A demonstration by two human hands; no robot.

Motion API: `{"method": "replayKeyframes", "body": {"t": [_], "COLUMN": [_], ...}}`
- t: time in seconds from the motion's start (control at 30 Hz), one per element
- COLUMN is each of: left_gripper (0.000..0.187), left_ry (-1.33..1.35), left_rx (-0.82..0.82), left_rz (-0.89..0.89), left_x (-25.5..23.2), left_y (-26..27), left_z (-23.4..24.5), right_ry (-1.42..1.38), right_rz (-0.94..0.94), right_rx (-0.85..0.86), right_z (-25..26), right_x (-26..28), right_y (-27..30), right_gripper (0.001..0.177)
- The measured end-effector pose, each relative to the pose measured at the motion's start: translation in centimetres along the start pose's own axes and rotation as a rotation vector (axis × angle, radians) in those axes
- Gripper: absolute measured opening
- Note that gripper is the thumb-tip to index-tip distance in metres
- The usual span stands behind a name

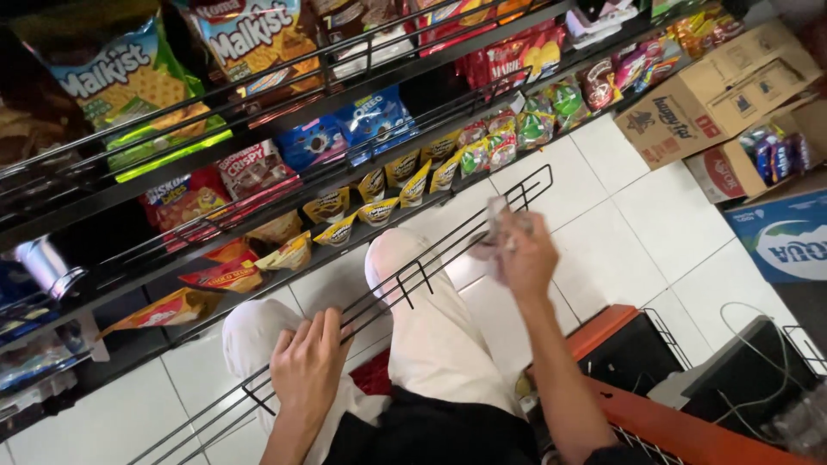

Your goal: Scanning snack products, wiping them down, cleaning a shelf rack, and stocking the snacks onto the shelf in a grocery store.

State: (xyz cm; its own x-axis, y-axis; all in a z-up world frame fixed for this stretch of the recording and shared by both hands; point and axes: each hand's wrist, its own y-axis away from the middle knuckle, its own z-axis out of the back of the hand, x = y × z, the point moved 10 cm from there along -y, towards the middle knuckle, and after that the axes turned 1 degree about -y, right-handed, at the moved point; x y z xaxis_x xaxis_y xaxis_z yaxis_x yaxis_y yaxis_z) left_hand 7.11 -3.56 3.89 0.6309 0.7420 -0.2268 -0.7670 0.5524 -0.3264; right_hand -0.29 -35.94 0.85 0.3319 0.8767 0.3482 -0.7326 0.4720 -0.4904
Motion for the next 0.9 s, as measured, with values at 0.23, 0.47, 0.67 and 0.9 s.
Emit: {"method": "replayKeyframes", "body": {"t": [0.23,0.47,0.67,0.9], "left_gripper": [0.026,0.025,0.024,0.031], "left_ry": [-0.043,-0.070,-0.005,-0.034], "left_rx": [-0.042,0.043,0.034,0.116], "left_rz": [-0.036,-0.033,-0.013,-0.045], "left_x": [-0.6,-1.0,0.6,2.5], "left_y": [0.3,0.2,0.6,2.2], "left_z": [0.2,-1.3,-0.9,-3.5], "right_ry": [-0.076,-0.068,-0.287,0.212], "right_rz": [-0.053,-0.021,0.194,-0.237], "right_rx": [0.217,-0.013,0.309,0.048], "right_z": [-2.5,-0.9,-0.6,7.8], "right_x": [1.5,0.7,0.8,-9.8], "right_y": [2.2,1.7,1.7,-4.4], "right_gripper": [0.024,0.036,0.053,0.029]}}
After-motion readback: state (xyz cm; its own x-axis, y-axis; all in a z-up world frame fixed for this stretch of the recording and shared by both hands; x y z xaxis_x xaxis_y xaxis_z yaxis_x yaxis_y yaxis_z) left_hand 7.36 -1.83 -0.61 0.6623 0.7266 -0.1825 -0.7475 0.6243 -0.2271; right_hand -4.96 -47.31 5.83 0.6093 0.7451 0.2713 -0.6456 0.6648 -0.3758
